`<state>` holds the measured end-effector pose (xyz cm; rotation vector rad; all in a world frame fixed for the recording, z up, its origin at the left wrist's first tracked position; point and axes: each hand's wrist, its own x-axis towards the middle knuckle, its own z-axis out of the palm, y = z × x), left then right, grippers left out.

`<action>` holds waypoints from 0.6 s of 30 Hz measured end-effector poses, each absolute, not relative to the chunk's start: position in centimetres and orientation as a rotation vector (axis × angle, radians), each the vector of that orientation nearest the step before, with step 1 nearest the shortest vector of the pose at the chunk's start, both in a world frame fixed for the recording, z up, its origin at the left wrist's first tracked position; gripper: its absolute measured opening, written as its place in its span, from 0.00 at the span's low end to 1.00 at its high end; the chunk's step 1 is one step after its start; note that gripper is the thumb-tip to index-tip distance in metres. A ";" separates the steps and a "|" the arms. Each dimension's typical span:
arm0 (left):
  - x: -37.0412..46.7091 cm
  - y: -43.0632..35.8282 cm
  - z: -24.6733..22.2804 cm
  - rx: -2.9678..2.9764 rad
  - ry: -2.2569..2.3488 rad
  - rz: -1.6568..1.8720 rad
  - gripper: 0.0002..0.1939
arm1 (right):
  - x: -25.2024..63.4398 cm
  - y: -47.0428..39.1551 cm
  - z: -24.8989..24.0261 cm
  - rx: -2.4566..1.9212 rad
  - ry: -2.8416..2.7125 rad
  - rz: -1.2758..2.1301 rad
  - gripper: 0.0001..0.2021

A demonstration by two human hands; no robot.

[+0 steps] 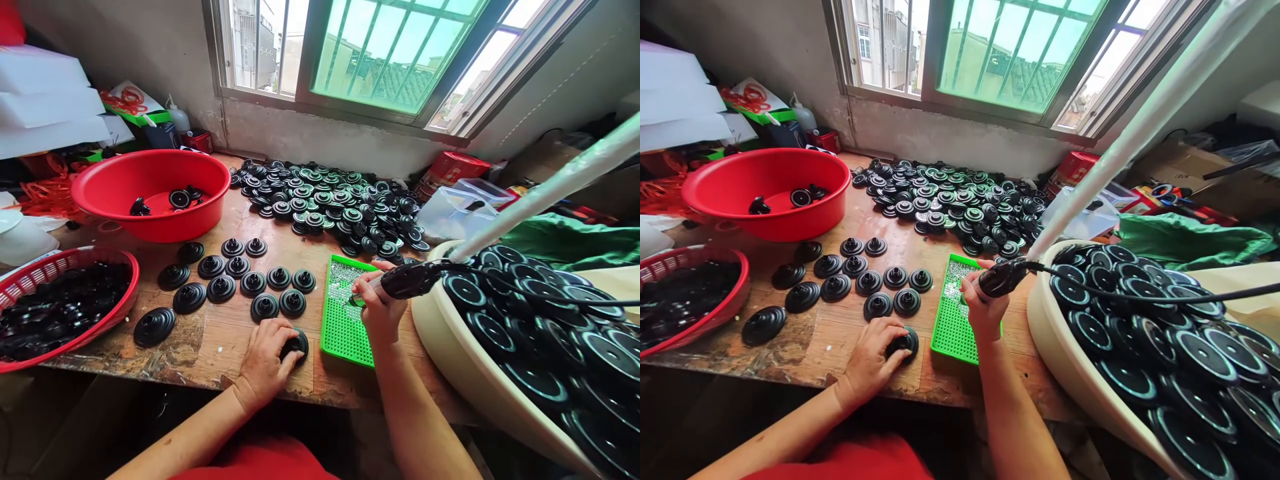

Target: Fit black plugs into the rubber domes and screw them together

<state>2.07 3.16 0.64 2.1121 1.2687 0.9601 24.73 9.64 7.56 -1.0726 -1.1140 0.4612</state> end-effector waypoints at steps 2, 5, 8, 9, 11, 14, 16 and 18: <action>2.0 3.2 0.7 2.100 1.272 0.971 0.14 | 24.8 9.7 7.6 -1.085 -1.102 0.450 0.18; 2.0 3.3 0.7 2.085 1.262 0.984 0.14 | 24.7 9.5 8.0 -1.057 -1.080 0.468 0.18; 2.0 3.3 0.7 2.085 1.248 0.993 0.10 | 24.0 8.6 9.4 -1.028 -1.060 0.482 0.18; 2.1 3.3 0.7 2.082 1.249 0.995 0.10 | 23.5 8.0 10.1 -1.013 -1.056 0.489 0.18; 2.1 3.3 0.7 2.073 1.259 0.993 0.10 | 22.2 6.8 11.5 -0.944 -1.053 0.545 0.18; 2.2 3.3 0.9 2.066 1.272 0.971 0.11 | 19.8 4.8 12.8 -0.797 -1.097 0.766 0.19; 2.1 3.3 1.1 2.070 1.274 0.956 0.12 | 18.4 3.8 12.8 -0.750 -1.155 0.894 0.19; 2.1 3.4 1.2 2.073 1.270 0.954 0.12 | 17.3 3.3 12.1 -0.764 -1.195 0.943 0.20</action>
